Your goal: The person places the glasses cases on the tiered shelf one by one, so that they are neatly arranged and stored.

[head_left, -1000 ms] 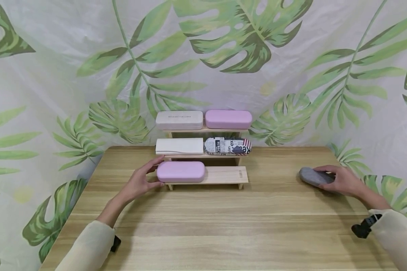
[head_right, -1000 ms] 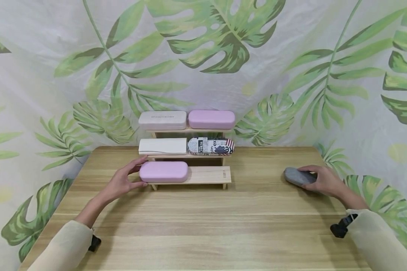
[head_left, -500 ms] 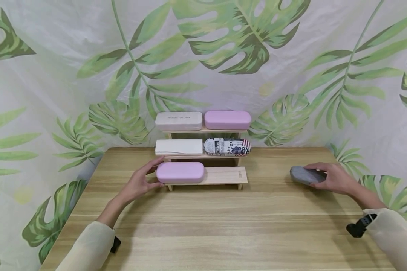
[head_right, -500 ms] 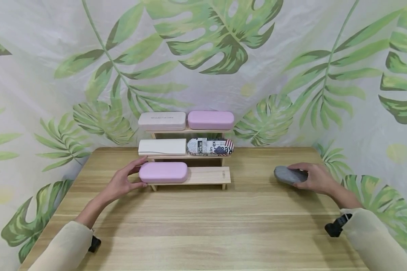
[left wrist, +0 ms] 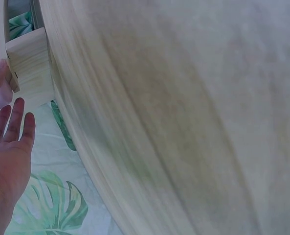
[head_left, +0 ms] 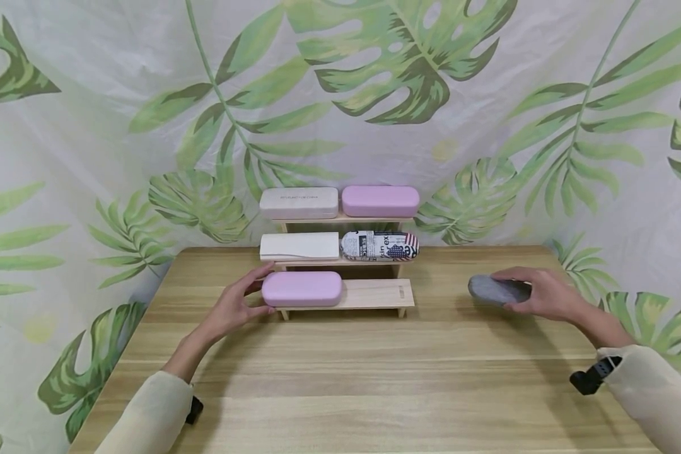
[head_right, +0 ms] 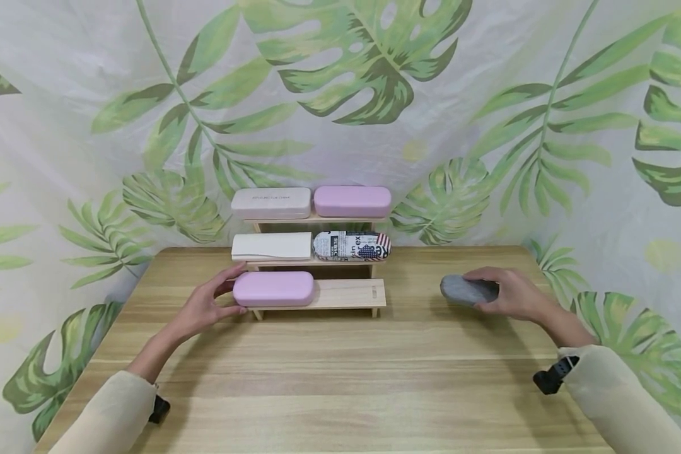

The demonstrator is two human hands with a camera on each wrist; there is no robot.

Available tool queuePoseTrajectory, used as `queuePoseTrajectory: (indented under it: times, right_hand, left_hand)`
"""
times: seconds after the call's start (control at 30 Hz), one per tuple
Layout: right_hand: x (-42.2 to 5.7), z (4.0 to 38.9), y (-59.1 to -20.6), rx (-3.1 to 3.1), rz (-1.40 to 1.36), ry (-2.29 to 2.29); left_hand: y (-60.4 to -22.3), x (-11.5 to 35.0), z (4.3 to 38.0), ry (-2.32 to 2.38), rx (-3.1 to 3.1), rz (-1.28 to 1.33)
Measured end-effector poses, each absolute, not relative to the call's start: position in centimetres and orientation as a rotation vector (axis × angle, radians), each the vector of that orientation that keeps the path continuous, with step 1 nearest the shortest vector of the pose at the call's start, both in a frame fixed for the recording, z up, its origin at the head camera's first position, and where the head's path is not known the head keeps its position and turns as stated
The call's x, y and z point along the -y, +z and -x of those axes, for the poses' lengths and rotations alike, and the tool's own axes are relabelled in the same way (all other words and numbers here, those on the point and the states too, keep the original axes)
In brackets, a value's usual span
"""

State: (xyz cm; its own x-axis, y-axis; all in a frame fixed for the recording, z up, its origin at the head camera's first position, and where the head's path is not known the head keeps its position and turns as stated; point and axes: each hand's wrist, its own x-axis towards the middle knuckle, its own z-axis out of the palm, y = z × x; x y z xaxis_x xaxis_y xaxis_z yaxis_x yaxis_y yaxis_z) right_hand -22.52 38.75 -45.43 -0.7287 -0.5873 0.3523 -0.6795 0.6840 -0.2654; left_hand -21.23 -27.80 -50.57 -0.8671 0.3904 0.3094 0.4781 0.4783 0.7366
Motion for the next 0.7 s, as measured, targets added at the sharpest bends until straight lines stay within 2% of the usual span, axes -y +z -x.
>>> queuePoseTrajectory:
  times: [0.7]
  right_hand:
    - [-33.7, 22.7, -42.8, 2.593, -1.182, 0.545]
  left_hand:
    - [-50.7, 27.9, 21.4, -1.307, 2.607, 0.779]
